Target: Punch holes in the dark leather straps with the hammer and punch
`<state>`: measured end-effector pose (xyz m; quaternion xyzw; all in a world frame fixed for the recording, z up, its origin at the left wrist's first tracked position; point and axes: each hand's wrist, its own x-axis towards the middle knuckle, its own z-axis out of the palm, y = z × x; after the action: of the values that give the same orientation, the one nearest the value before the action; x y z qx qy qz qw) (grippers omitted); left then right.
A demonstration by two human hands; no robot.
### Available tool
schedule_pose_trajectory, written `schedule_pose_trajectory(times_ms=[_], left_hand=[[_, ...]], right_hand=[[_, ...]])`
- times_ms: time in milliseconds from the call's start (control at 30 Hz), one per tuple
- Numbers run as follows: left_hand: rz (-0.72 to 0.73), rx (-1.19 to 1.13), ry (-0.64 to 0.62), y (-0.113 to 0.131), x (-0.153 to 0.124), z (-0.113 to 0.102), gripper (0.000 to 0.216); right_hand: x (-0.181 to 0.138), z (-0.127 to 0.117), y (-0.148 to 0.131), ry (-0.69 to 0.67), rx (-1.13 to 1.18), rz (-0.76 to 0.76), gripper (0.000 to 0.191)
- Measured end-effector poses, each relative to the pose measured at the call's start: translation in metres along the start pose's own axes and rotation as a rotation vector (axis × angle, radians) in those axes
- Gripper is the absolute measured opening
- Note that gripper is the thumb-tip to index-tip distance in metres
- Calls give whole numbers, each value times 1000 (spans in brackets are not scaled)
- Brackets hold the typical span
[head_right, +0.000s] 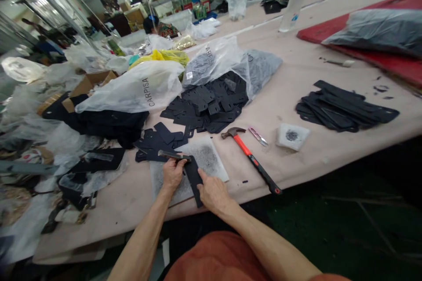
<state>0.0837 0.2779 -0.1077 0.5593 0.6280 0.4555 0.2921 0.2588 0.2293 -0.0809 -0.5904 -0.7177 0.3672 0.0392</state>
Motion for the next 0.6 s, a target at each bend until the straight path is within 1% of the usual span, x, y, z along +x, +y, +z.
schedule_pose_trajectory(times_ms=[200,367,600], left_hand=[[3,42,20,-9,-2,-3,15],[69,52,-32,-7,-3,-3,14],[144,161,-34,-5,-5,-1,14]], right_hand=[[-1,2,2,10,48,26,57],[2,5,3,8,72,45,58],[7,10,3,1,64,46,60]])
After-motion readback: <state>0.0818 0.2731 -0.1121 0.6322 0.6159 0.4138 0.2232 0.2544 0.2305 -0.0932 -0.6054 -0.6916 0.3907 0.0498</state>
